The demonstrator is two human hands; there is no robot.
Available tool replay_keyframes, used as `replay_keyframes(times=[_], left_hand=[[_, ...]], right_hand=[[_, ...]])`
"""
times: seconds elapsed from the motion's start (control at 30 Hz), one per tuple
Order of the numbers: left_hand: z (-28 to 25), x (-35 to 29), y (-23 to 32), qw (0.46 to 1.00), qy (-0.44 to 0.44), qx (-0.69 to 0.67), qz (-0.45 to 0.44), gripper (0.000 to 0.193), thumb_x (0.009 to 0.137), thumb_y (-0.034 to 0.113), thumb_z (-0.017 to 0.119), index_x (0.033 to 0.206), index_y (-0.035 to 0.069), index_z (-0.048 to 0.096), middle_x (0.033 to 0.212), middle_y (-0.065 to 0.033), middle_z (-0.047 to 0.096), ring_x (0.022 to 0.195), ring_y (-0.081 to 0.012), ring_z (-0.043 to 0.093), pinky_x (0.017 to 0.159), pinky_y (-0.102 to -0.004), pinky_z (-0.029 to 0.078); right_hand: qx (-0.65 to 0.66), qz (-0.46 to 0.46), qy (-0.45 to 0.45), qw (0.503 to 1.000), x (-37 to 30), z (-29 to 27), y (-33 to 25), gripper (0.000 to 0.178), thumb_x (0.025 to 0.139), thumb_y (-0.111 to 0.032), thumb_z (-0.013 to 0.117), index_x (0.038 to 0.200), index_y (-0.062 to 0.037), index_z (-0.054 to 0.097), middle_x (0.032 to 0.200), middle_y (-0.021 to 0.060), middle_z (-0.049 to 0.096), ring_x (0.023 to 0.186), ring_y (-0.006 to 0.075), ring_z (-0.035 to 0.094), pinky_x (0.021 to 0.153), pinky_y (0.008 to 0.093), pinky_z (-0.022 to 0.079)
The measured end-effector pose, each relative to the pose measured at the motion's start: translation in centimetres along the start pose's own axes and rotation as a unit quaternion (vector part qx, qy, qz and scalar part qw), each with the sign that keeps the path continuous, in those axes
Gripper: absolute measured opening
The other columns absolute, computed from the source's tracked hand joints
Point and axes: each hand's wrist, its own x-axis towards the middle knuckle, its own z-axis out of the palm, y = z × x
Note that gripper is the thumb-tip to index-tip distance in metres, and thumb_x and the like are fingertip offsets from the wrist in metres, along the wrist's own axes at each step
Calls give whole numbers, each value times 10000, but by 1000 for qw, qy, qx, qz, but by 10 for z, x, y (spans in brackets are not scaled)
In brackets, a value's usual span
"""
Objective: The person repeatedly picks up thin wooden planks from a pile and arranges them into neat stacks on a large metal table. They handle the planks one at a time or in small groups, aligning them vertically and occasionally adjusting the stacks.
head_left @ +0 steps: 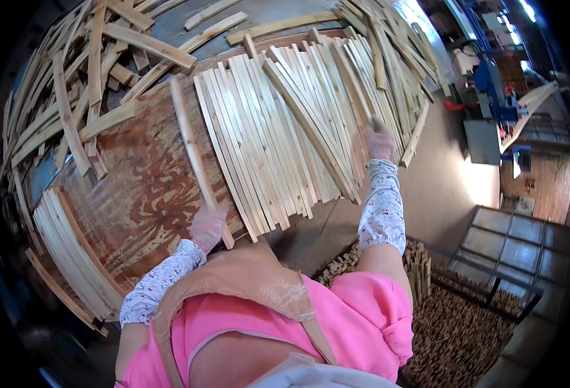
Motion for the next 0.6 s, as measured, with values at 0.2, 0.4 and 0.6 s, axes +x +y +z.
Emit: replay_keyframes(times=[0.2,0.4,0.6], left_hand=[[-25,5,88,945,-103,296,89,1011,917,817,563,1378,-83,555,886,-162,789,852,-325,790,708,-458,601],[-55,36,37,933,114,215,267,847,925,675,680,1466,34,566,1173,-214,753,1098,-361,725,981,-494,543],[-240,152,54,854,437,206,193,823,945,575,716,1581,113,472,1564,-204,506,1431,-407,498,1172,-512,415]], right_hand=[[-246,28,83,965,20,-9,1,371,915,-396,634,1091,-121,811,1121,200,779,1108,381,724,969,461,558],[-316,48,17,947,16,-21,9,627,917,-526,646,1388,-114,700,1322,207,725,1244,391,650,1076,481,504],[124,30,77,989,-4,17,-37,583,1002,-283,722,1507,-22,591,1421,217,665,1380,356,595,1181,416,468]])
